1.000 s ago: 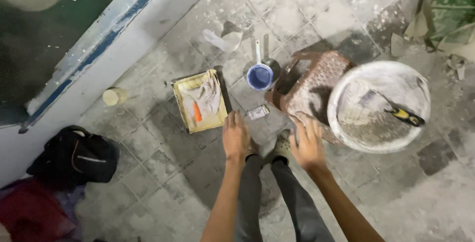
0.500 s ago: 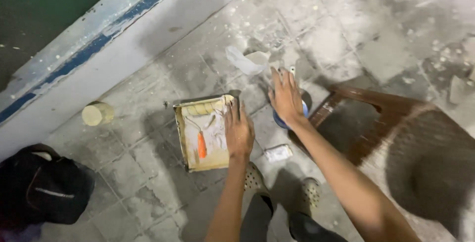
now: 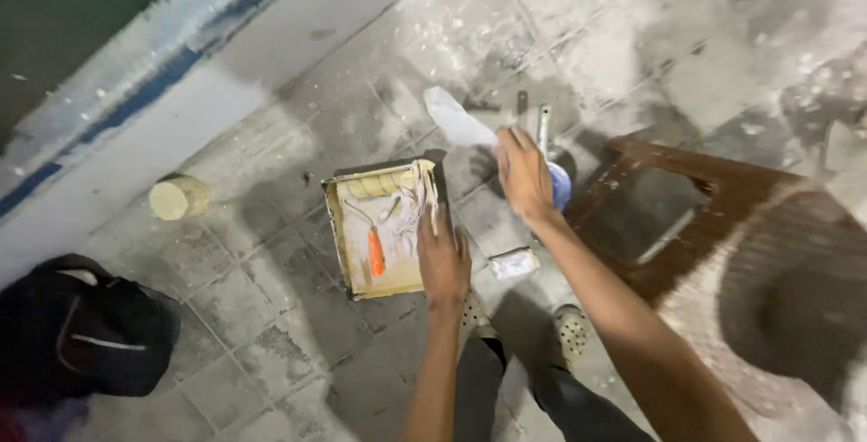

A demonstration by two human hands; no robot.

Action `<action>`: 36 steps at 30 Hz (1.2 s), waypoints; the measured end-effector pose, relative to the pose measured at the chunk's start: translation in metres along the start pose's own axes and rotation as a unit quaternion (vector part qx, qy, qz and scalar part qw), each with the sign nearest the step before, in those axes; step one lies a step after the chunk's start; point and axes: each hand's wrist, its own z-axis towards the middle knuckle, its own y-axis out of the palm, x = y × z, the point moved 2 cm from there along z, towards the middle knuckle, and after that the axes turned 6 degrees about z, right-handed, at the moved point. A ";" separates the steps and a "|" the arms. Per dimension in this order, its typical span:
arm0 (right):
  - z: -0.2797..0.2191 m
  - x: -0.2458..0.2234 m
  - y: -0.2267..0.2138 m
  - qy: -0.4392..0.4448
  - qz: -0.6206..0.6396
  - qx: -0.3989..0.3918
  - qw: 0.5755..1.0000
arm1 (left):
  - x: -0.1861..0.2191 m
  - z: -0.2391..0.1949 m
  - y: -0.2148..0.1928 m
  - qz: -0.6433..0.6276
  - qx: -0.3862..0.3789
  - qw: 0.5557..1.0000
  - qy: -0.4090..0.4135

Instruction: The person mixes a white powder with water in a bucket using a trowel, then applies the resulting paste to a wooden window frame. The person adds powder from a plastic bag, pours water from a blue cup, and stirs the mixture before spreading it onto the frame.

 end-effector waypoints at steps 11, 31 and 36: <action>-0.150 -0.200 -0.207 -0.027 -0.028 0.159 0.986 | 0.049 -0.099 -0.075 -0.151 -0.052 0.987 0.002; -0.321 -0.186 -0.316 0.408 0.152 0.384 0.814 | 0.103 -0.273 0.032 -0.526 -0.437 0.621 -0.383; -0.310 -0.174 -0.342 0.380 0.179 0.359 0.834 | 0.109 -0.306 0.025 -0.559 -0.454 0.602 -0.344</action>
